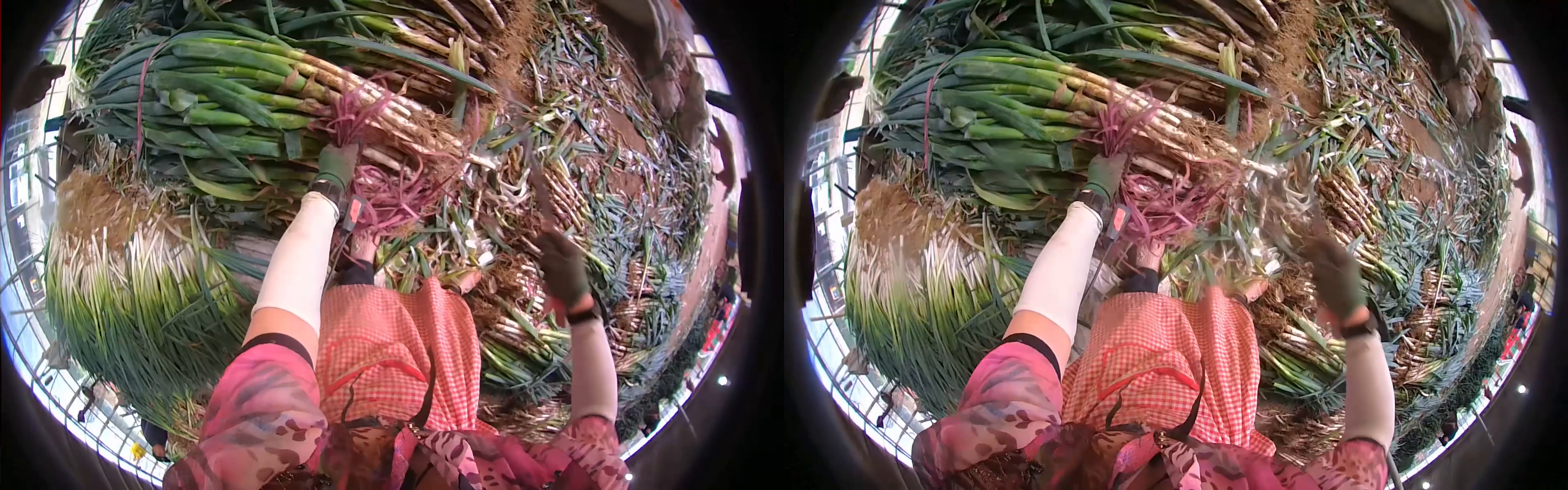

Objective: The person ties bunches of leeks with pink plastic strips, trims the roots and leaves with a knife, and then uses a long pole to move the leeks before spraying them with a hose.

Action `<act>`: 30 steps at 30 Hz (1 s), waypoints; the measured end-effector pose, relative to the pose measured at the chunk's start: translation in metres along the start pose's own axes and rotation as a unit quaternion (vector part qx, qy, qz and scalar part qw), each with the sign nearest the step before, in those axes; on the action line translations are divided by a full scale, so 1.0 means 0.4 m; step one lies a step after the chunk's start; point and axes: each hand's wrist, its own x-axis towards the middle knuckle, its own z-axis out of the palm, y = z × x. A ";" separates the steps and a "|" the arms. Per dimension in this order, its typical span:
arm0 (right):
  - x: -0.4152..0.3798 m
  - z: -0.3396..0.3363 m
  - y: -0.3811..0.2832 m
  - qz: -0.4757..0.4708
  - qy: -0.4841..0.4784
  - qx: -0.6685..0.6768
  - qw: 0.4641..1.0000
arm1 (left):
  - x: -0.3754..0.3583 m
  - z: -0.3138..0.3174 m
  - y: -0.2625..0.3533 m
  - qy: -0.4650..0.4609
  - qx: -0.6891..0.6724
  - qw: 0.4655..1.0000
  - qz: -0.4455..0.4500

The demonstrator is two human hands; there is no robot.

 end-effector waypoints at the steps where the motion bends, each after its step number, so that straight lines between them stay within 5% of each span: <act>1: -0.063 -0.035 0.007 0.086 0.068 0.150 0.983 | -0.015 -0.013 0.028 -0.044 -0.002 0.998 -0.051; 2: -0.080 -0.073 0.045 0.122 0.093 0.035 0.988 | -0.017 -0.021 0.049 -0.087 -0.004 0.991 -0.098; 4: -0.114 -0.092 0.091 0.005 0.078 -0.171 0.982 | -0.041 -0.005 0.024 -0.026 -0.141 0.984 -0.106; 8: -0.061 -0.040 0.063 -0.039 0.011 -0.245 0.969 | -0.125 -0.071 0.208 -0.094 -0.240 0.944 -0.205; 10: 0.012 0.012 0.043 -0.137 -0.008 -0.345 0.928 | -0.127 -0.076 0.167 -0.091 -0.123 0.988 0.005; 12: 0.070 0.071 0.004 -0.176 -0.033 -0.284 0.942 | -0.151 -0.107 0.165 -0.080 0.047 0.983 0.159; 13: 0.115 0.089 0.024 -0.187 -0.068 -0.295 0.934 | -0.178 -0.122 0.196 -0.076 0.135 0.962 0.224; 14: 0.156 0.114 0.010 -0.131 -0.098 -0.333 0.929 | -0.176 -0.117 0.208 -0.119 0.076 0.964 0.226; 15: 0.198 0.136 -0.003 -0.077 -0.129 -0.373 0.916 | -0.174 -0.111 0.222 -0.163 0.016 0.961 0.222; 16: 0.244 0.170 0.051 -0.166 -0.091 -0.453 0.871 | -0.153 -0.101 0.199 -0.176 0.025 0.969 0.174; 17: 0.284 0.180 0.114 -0.276 -0.029 -0.376 0.884 | -0.135 -0.093 0.178 -0.188 0.035 0.973 0.125; 18: 0.281 0.166 0.083 -0.310 0.017 -0.311 0.898 | -0.121 -0.060 0.170 -0.145 -0.050 0.986 0.064; 19: 0.275 0.158 0.042 -0.248 0.001 -0.383 0.890 | -0.109 -0.030 0.164 -0.093 -0.141 0.986 0.011; 20: 0.262 0.152 0.018 -0.186 -0.018 -0.441 0.878 | -0.105 -0.006 0.157 -0.078 -0.272 0.958 -0.039; 22: 0.221 0.134 0.021 -0.268 0.040 -0.397 0.877 | -0.066 0.000 0.070 -0.061 -0.451 0.862 -0.223; 24: 0.193 0.098 0.004 -0.224 0.030 -0.442 0.868 | -0.085 -0.032 0.092 -0.082 -0.482 0.853 -0.181; 27: 0.198 0.116 -0.003 -0.209 0.017 -0.457 0.864 | -0.079 -0.002 0.031 -0.012 -0.238 0.970 -0.047; 30: 0.275 0.266 -0.101 -0.234 0.054 -0.463 0.853 | -0.098 0.032 0.091 -0.031 -0.383 0.919 -0.086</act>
